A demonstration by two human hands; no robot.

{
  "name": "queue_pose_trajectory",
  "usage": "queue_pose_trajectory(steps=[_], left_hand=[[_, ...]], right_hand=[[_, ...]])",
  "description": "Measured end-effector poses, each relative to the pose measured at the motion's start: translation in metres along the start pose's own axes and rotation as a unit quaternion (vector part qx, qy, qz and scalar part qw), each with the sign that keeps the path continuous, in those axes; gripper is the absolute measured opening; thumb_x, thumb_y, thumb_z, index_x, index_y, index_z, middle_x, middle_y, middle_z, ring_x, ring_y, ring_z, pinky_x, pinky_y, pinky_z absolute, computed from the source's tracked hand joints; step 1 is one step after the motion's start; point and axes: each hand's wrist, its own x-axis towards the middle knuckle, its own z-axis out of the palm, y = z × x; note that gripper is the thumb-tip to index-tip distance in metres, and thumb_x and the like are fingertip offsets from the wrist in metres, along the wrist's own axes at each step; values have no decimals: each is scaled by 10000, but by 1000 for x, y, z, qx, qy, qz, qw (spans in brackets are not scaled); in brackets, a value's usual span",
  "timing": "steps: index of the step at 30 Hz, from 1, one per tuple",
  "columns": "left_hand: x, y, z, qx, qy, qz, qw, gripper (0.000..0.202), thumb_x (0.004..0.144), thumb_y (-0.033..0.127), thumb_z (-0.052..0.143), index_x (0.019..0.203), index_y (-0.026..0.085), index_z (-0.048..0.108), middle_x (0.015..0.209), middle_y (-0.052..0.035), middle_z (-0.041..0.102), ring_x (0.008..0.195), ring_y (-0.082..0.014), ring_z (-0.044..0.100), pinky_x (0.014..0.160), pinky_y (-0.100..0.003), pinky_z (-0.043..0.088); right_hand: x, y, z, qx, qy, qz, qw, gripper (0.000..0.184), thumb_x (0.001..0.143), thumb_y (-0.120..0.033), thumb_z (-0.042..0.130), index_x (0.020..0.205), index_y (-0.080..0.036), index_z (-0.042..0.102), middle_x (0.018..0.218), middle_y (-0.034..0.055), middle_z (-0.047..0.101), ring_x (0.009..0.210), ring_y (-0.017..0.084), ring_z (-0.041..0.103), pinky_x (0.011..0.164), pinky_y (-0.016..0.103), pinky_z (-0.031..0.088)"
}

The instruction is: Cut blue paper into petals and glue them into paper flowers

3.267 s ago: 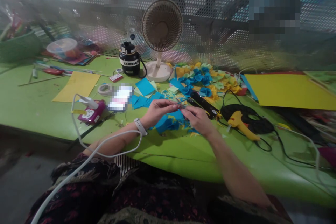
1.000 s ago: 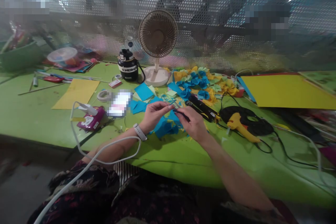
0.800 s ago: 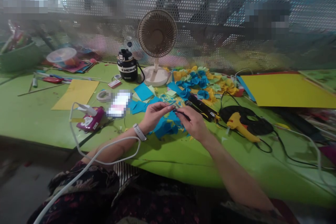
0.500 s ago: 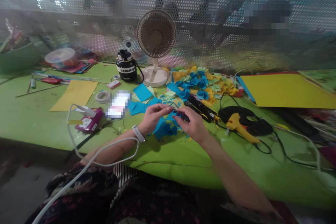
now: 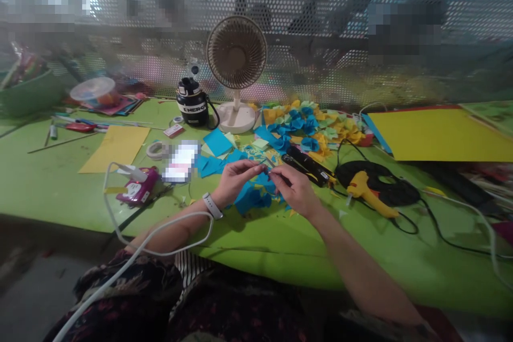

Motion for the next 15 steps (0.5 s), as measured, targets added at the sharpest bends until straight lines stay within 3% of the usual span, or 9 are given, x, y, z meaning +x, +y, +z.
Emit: queue_pose_trajectory(steps=[3, 7, 15], left_hand=[[-1, 1, 1, 4, 11, 10, 1000, 278, 600, 380, 917, 685, 180, 743, 795, -20, 759, 784, -153, 708, 827, -315, 572], [-1, 2, 2, 28, 23, 30, 999, 303, 612, 391, 909, 647, 167, 710, 769, -18, 739, 754, -142, 689, 801, -309, 564], [2, 2, -1, 53, 3, 56, 997, 277, 649, 408, 886, 743, 177, 766, 845, -37, 765, 820, -171, 704, 850, -323, 553]], right_hand=[[-1, 1, 3, -4, 6, 9, 1000, 172, 941, -386, 598, 963, -226, 656, 852, 43, 696, 693, 180, 651, 669, 326, 547], [-2, 3, 6, -41, 40, -33, 998, 145, 918, -343, 633, 999, -227, 667, 940, 70, 720, 884, 229, 683, 818, 379, 561], [0, 7, 5, 8, 34, -3, 999, 208, 960, -379, 577, 1046, -228, 693, 954, 61, 706, 820, 205, 692, 773, 369, 582]])
